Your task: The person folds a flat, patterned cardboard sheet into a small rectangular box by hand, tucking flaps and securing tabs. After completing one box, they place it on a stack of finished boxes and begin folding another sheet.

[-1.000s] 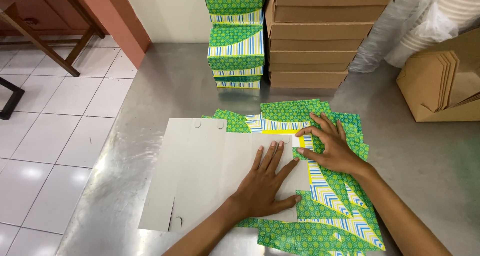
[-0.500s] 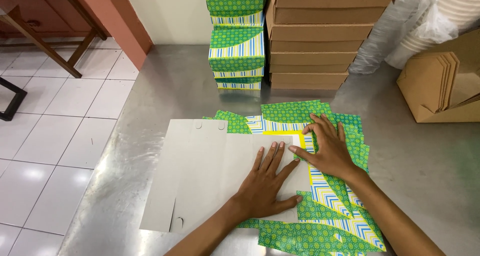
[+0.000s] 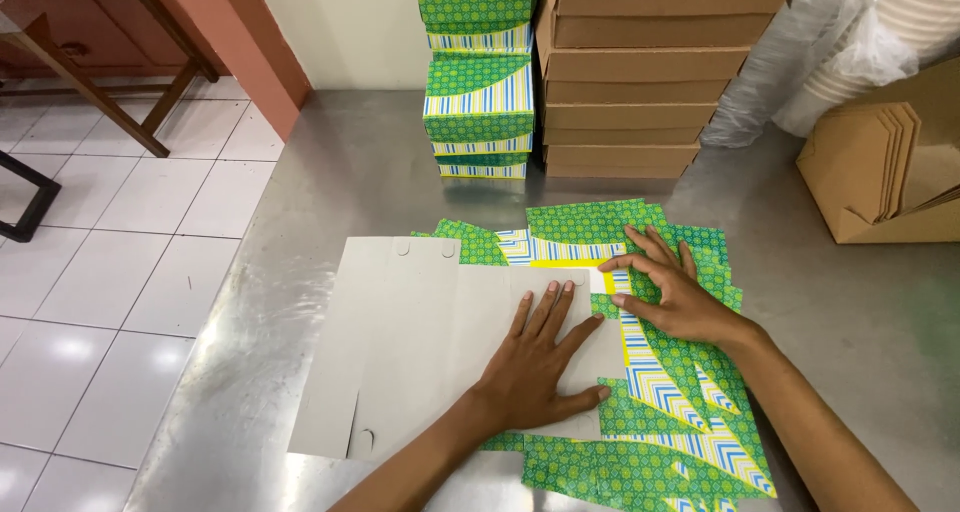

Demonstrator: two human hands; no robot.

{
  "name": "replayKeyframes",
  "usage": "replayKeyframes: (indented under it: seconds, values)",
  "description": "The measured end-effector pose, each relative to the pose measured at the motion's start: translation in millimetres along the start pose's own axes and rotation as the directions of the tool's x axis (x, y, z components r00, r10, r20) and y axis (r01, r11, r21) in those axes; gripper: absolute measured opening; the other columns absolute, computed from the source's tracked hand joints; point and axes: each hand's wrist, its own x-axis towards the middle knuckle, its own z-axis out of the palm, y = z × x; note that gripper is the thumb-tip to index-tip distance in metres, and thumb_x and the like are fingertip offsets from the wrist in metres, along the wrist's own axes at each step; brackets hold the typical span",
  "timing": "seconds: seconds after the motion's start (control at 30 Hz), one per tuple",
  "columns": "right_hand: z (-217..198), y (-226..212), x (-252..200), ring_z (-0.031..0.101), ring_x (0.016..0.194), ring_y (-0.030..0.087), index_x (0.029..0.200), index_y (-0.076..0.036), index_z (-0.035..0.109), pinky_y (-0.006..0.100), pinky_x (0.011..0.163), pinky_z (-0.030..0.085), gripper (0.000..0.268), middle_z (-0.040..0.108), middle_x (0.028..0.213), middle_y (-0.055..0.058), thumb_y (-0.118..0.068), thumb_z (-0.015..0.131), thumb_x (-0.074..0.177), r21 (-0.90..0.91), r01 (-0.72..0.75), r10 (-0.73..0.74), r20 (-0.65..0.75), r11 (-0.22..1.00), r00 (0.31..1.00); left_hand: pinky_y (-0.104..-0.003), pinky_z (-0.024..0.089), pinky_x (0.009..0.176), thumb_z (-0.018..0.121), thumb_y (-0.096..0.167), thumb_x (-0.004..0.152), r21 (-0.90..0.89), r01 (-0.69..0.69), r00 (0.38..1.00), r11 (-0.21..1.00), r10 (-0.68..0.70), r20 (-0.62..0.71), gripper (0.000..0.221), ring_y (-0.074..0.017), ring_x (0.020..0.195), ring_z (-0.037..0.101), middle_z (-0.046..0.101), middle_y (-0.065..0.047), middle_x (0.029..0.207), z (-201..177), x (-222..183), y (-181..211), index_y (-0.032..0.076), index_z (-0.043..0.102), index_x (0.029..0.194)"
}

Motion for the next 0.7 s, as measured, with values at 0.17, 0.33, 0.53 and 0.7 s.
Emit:
replayKeyframes:
  seconds: [0.17, 0.33, 0.53, 0.7]
  values:
    - [14.3, -0.6, -1.3, 0.007, 0.161, 0.027, 0.123, -0.031, 0.068, 0.056, 0.123, -0.009, 0.038, 0.023, 0.172, 0.006, -0.047, 0.069, 0.088, -0.055, -0.012, 0.004, -0.159, 0.998, 0.987, -0.057, -0.004, 0.125, 0.036, 0.067, 0.096, -0.014, 0.020, 0.999, 1.000, -0.019, 0.033, 0.082, -0.0390, 0.159, 0.001, 0.011, -0.028, 0.169, 2.3, -0.5, 0.2, 0.014, 0.033, 0.159]
    - [8.5, -41.1, -38.0, 0.023, 0.159, 0.025, 0.122, -0.027, 0.072, 0.051, 0.121, 0.025, 0.042, 0.030, 0.170, 0.004, -0.049, 0.069, 0.087, -0.061, -0.172, 0.161, -0.156, 0.983, 0.975, -0.056, -0.007, 0.125, 0.033, 0.067, 0.096, -0.052, 0.022, 0.999, 0.998, -0.020, 0.030, 0.086, -0.0379, 0.159, 0.000, 0.011, -0.027, 0.170, -2.6, -1.1, 1.8, 0.010, 0.028, 0.160]
    - [2.6, -93.4, -90.7, 0.057, 0.057, 0.007, 0.093, -0.025, 0.081, 0.026, 0.059, 0.041, 0.013, 0.066, 0.063, -0.007, -0.037, 0.079, 0.088, -0.095, -0.453, 0.458, 0.046, 0.886, 0.887, -0.055, -0.004, 0.125, 0.024, 0.056, 0.103, -0.101, 0.035, 0.999, 0.994, -0.031, 0.045, 0.075, -0.0395, 0.159, 0.001, 0.010, -0.028, 0.170, -6.5, 0.7, 3.1, 0.008, 0.026, 0.160]
    - [9.1, -88.4, -92.1, 0.056, 0.065, 0.008, 0.134, -0.033, 0.066, 0.024, 0.065, 0.044, 0.054, 0.064, 0.078, -0.007, -0.039, 0.088, 0.085, -0.060, -0.383, 0.382, 0.300, 0.922, 0.874, -0.053, -0.003, 0.126, 0.021, 0.058, 0.105, -0.060, 0.038, 0.999, 0.997, -0.038, 0.003, 0.078, -0.0359, 0.160, 0.002, 0.009, -0.026, 0.170, -4.8, 1.3, 4.2, 0.004, 0.020, 0.162]
